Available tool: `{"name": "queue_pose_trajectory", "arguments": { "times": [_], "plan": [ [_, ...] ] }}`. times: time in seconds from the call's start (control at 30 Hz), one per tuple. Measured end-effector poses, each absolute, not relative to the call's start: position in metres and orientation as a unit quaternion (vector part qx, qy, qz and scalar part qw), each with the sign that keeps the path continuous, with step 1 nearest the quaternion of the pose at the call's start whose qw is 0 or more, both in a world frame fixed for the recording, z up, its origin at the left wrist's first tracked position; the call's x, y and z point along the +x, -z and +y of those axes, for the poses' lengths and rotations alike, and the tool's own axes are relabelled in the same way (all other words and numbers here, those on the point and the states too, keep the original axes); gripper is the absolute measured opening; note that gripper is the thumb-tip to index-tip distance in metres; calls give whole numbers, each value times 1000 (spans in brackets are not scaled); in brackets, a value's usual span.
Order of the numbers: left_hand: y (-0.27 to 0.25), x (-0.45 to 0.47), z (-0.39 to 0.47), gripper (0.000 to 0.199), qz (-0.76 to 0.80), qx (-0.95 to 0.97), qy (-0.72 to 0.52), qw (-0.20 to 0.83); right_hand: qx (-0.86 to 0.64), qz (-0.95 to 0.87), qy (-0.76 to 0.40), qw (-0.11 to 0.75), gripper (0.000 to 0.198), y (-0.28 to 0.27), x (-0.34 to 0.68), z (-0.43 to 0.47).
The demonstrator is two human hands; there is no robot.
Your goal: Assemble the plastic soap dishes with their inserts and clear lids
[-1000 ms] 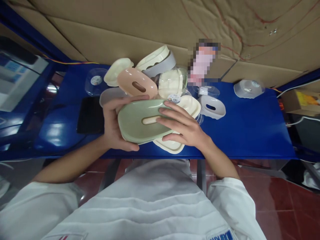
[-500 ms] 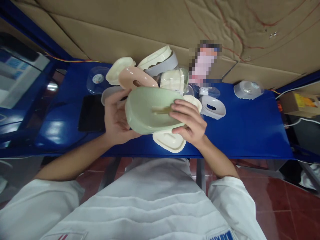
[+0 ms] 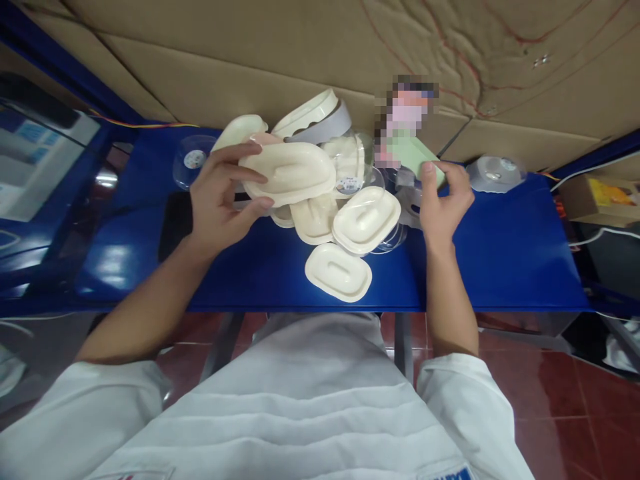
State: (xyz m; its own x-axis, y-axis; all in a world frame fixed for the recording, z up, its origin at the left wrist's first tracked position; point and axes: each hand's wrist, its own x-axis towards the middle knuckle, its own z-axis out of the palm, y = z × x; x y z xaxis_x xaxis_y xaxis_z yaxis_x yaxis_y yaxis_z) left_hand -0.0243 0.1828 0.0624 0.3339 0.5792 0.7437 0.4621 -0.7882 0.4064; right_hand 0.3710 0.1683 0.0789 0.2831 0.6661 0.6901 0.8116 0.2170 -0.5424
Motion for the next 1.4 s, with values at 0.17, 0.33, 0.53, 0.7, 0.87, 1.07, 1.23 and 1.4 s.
{"name": "queue_pose_trajectory", "arguments": {
  "times": [0.17,0.33,0.53,0.7,0.87,1.07,1.23,1.4],
  "plan": [
    [-62,-26,188,29,289,852,-434,41,-633,-622,68,455,40,-77,367,165],
    [-68,-23,185,26,303,817,-487,53,-591,-685,47,422,41,-73,355,162],
    [-75,-22,181,26,333,752,-568,22,-561,-692,49,452,47,-73,365,167],
    [-66,-45,196,21,393,708,-585,29,-579,-692,41,430,48,-71,368,170],
    [-30,-87,243,26,434,684,-585,41,-570,-697,59,432,43,-75,374,171],
    [-8,-104,269,27,449,689,-566,63,-621,-605,136,479,37,-79,465,194],
    [-11,-89,263,35,426,686,-569,156,-799,-419,103,419,26,-56,566,210],
    [-22,-73,279,39,441,668,-573,178,-844,-358,91,389,43,-28,603,205]
  ]
}}
